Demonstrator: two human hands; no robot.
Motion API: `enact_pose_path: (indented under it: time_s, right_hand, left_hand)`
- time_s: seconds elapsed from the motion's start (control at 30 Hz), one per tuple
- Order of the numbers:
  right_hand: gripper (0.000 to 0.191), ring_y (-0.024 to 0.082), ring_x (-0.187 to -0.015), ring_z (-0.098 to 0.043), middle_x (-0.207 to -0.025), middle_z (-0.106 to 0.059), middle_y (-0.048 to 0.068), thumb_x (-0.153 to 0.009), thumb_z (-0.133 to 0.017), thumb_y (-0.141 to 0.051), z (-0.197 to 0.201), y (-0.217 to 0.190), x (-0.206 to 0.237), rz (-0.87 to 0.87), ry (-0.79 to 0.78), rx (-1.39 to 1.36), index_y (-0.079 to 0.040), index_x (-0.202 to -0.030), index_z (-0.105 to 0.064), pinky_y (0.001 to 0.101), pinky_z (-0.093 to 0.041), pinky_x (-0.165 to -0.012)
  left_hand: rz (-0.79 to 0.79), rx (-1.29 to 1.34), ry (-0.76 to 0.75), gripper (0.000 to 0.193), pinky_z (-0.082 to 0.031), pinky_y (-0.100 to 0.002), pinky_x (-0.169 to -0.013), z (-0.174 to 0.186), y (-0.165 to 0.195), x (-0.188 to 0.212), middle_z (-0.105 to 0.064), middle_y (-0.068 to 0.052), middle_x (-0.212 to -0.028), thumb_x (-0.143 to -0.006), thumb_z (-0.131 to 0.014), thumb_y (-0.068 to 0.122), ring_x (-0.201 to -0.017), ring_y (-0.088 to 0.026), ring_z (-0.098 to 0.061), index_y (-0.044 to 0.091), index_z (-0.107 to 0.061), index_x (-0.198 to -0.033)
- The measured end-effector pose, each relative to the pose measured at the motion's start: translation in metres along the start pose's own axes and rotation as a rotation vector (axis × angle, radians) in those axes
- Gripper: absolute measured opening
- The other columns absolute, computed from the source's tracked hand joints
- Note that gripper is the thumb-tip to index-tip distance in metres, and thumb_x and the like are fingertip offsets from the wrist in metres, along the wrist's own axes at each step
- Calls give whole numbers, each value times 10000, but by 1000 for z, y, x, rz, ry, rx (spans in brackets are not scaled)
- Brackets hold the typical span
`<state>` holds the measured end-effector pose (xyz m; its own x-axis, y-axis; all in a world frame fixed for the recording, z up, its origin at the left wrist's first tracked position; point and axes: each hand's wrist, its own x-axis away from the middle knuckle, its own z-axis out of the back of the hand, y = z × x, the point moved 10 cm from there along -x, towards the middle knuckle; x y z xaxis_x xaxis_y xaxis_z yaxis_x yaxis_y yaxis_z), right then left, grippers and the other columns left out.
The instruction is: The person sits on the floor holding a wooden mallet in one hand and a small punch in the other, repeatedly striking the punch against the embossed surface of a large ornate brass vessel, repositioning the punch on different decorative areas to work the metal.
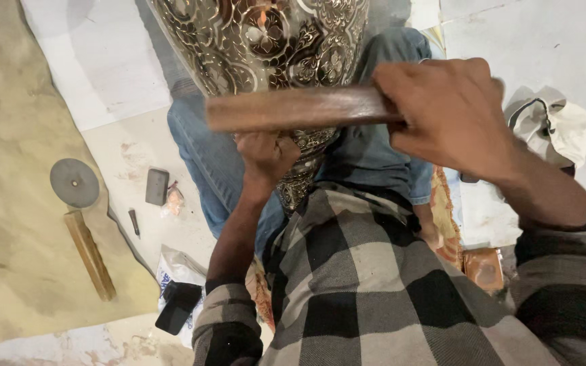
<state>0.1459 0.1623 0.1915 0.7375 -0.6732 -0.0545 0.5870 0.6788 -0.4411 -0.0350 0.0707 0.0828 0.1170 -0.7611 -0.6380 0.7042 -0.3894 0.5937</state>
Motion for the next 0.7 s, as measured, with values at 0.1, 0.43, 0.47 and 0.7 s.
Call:
enact_pose_path:
  time_s: [0.1,0.43,0.47,0.7]
  right_hand:
    - [299,191,-552,-617,-675,-619,65,-730,-780,-84,-1,-8,-11,7,-18,-169,-41,-960,-594,372,-441,-470]
    - [371,292,-567,-578,-726,-586,92,-695,-785,-161,-3,-14,-13,20,-74,167,-38,-953,-548,436,-402,-464]
    - [337,272,-549,-577,-698,-575,81,-726,-768,-168,-3,-12,-14,-4,-74,16,-46,-945,-544,427,-411,-472]
    - [361,288,-550,-546,-710,-567,100,-713,-775,-167,-7,-18,-20,62,-47,-27,-38,-959,-544,449,-397,-516]
  left_hand:
    - [30,-26,-14,351,-505,-319,-490,-1,-7,4,-642,-35,-631,-794,-582,-124,-483,-143,-578,-6,-733,-1087]
    - [2,53,-27,347,-561,-352,-572,9,8,-13,-687,-99,-722,-747,-529,-133,-574,-205,-668,-19,-696,-1030]
    - [-2,29,-30,338,-554,-370,-579,10,10,-14,-674,-117,-719,-730,-532,-123,-585,-236,-666,-22,-692,-1010]
    - [-15,17,-47,251,-546,-389,-573,10,11,-15,-648,-124,-691,-739,-544,-130,-579,-245,-663,-13,-670,-922]
